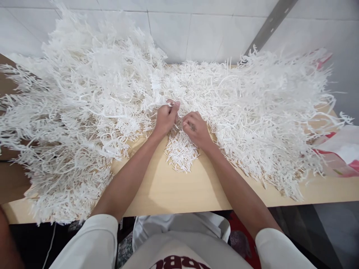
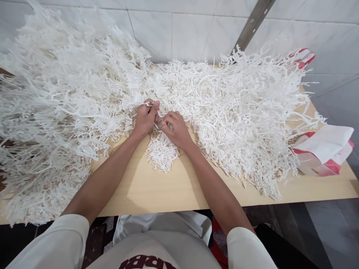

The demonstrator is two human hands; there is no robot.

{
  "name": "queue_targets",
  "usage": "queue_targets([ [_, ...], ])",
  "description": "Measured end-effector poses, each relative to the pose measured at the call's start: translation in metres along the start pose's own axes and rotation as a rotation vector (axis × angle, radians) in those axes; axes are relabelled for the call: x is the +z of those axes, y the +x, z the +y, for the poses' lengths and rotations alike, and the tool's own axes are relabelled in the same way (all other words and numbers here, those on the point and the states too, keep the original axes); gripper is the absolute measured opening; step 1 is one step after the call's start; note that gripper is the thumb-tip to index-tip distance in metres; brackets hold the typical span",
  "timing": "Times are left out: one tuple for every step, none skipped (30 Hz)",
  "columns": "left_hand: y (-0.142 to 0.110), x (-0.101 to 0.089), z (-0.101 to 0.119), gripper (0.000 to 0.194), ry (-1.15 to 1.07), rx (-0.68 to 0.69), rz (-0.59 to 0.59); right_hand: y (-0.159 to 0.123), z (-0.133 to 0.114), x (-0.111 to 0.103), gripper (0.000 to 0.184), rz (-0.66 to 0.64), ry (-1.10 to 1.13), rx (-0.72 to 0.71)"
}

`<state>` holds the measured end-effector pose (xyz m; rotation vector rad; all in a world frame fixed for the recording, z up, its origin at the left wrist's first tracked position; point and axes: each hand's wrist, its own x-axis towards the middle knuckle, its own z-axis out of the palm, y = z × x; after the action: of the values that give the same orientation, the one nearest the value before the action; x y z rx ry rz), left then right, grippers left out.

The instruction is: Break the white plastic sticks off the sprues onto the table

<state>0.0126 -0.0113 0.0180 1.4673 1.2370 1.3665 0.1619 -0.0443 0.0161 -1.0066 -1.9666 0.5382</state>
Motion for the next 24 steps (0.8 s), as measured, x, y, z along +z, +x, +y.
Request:
queue_targets([
  [-0.0009,0.0001,0.0015,0.047,-0.011,0.007,-0.046,0.0002,0.0001,0.0,0.015,0.062,0.003,0.038],
  [-0.0018,0.0003,0.0026,0.046,-0.019,0.011,-0.077,0.0006,0.0006,0.0002,0.014,0.111,0.0,0.077],
  [-0.0026,0.0005,0.0034,0.046,-0.025,0.013,-0.091,0.001,0.0015,0.0007,0.016,0.132,-0.015,0.106],
  [-0.0032,0.0007,0.0037,0.046,-0.029,0.015,-0.09,0.0014,0.0025,0.0015,0.019,0.126,-0.039,0.119],
  [-0.0035,0.0008,0.0036,0.047,-0.031,0.02,-0.081,0.0016,0.0034,0.0024,0.022,0.098,-0.071,0.116],
  [-0.0037,0.0009,0.0033,0.047,-0.031,0.031,-0.072,0.0016,0.0041,0.0033,0.024,0.058,-0.102,0.101],
  [-0.0037,0.0009,0.0027,0.048,-0.025,0.045,-0.067,0.0016,0.0046,0.0041,0.025,0.015,-0.128,0.079],
  [-0.0037,0.0011,0.0021,0.048,-0.012,0.059,-0.065,0.0016,0.0049,0.0047,0.027,-0.015,-0.147,0.056],
  [-0.0036,0.0012,0.0014,0.049,0.009,0.069,-0.065,0.0015,0.0049,0.005,0.029,-0.031,-0.156,0.035],
  [-0.0035,0.0014,0.0006,0.05,0.036,0.075,-0.065,0.0015,0.0047,0.005,0.032,-0.038,-0.158,0.016],
  [-0.0032,0.0016,-0.0002,0.052,0.067,0.08,-0.066,0.0013,0.0043,0.0049,0.033,-0.038,-0.156,-0.004],
  [-0.0027,0.0017,-0.001,0.053,0.096,0.083,-0.065,0.0011,0.0038,0.0048,0.034,-0.035,-0.153,-0.026],
  [-0.002,0.0016,-0.0019,0.054,0.114,0.078,-0.055,0.0006,0.0031,0.0047,0.033,-0.03,-0.149,-0.052],
  [-0.0009,0.0013,-0.0027,0.054,0.113,0.061,-0.026,-0.0002,0.0023,0.0047,0.031,-0.025,-0.147,-0.082],
  [0.0004,0.0009,-0.0034,0.052,0.091,0.03,0.023,-0.0012,0.0014,0.0049,0.03,-0.027,-0.147,-0.115],
  [0.0017,0.0003,-0.0038,0.05,0.055,-0.008,0.083,-0.0023,0.0005,0.0051,0.028,-0.033,-0.15,-0.146],
  [0.0029,-0.0002,-0.004,0.047,0.012,-0.045,0.141,-0.0033,-0.0002,0.0054,0.027,-0.038,-0.155,-0.17],
  [0.0038,-0.0005,-0.0039,0.044,-0.029,-0.071,0.179,-0.0041,-0.0005,0.0056,0.026,-0.033,-0.162,-0.182],
  [0.0043,-0.0006,-0.0037,0.042,-0.062,-0.081,0.189,-0.0046,-0.0004,0.0056,0.026,-0.012,-0.169,-0.173],
  [0.0045,-0.0003,-0.0033,0.041,-0.086,-0.079,0.165,-0.0046,0.0002,0.0053,0.027,0.035,-0.172,-0.141],
  [0.0043,0.0001,-0.0029,0.041,-0.105,-0.074,0.125,-0.0042,0.0012,0.0047,0.029,0.105,-0.173,-0.084],
  [0.0038,0.0008,-0.0026,0.041,-0.125,-0.076,0.091,-0.0035,0.0025,0.0038,0.032,0.19,-0.169,-0.014],
  [0.0033,0.0014,-0.0024,0.043,-0.149,-0.085,0.073,-0.0026,0.0036,0.0028,0.033,0.273,-0.157,0.059],
  [0.0028,0.0018,-0.0022,0.045,-0.174,-0.098,0.068,-0.0016,0.0044,0.0017,0.032,0.344,-0.139,0.124],
])
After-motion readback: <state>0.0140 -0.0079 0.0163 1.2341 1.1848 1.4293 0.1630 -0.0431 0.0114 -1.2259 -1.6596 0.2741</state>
